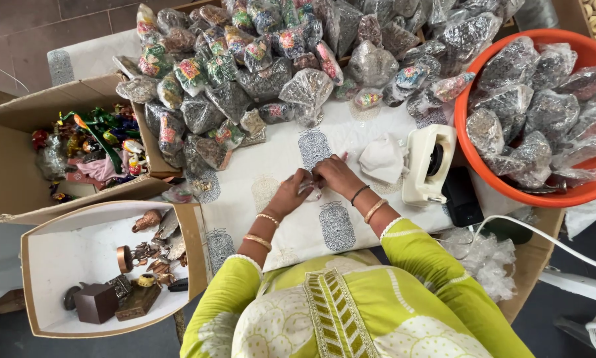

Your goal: The person wraps small decorative figurines in clear plastic film at a work table, pressing the wrap around each item and placing the wrapped pieces into a large orange basin and boxes. They pick unwrapped figurines from a box, wrap them one at a time, and set finished pieces aside.

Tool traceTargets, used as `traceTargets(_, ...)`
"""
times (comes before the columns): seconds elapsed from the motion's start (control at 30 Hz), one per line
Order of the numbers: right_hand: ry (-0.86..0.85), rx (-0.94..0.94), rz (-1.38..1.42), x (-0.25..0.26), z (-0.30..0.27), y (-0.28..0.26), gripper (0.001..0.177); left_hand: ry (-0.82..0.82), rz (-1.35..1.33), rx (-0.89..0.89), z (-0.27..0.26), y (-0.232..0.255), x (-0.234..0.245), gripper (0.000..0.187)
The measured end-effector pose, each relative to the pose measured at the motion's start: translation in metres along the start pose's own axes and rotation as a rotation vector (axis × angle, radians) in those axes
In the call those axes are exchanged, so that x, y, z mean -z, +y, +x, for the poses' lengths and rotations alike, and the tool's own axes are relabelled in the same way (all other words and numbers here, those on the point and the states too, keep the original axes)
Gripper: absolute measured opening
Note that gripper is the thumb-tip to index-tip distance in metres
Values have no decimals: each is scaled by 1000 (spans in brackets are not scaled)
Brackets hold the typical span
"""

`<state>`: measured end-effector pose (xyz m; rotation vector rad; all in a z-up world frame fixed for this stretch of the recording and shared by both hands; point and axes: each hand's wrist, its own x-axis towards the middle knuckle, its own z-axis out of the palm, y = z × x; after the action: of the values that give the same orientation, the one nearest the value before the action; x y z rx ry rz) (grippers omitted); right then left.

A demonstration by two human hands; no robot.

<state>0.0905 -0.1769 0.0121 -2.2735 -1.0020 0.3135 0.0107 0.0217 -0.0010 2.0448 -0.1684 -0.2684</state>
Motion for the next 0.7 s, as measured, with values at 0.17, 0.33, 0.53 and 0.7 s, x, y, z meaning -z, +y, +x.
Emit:
traceTargets(0.17,-27,-11,26,5,3,-7,8,68,168,-200,-9,28,37,37)
traceTargets(0.33,-29,-8,-1,-2,4,1,1,102,324,-274,-28,20,24,39)
traceTargets(0.53,-28,3,-35,-4,5,1,4,200,391,-250,-29,14,1,35)
traceTargets(0.7,-10,3,-26,-9,3,5,3,152,419,-233,-19,2,-11,11)
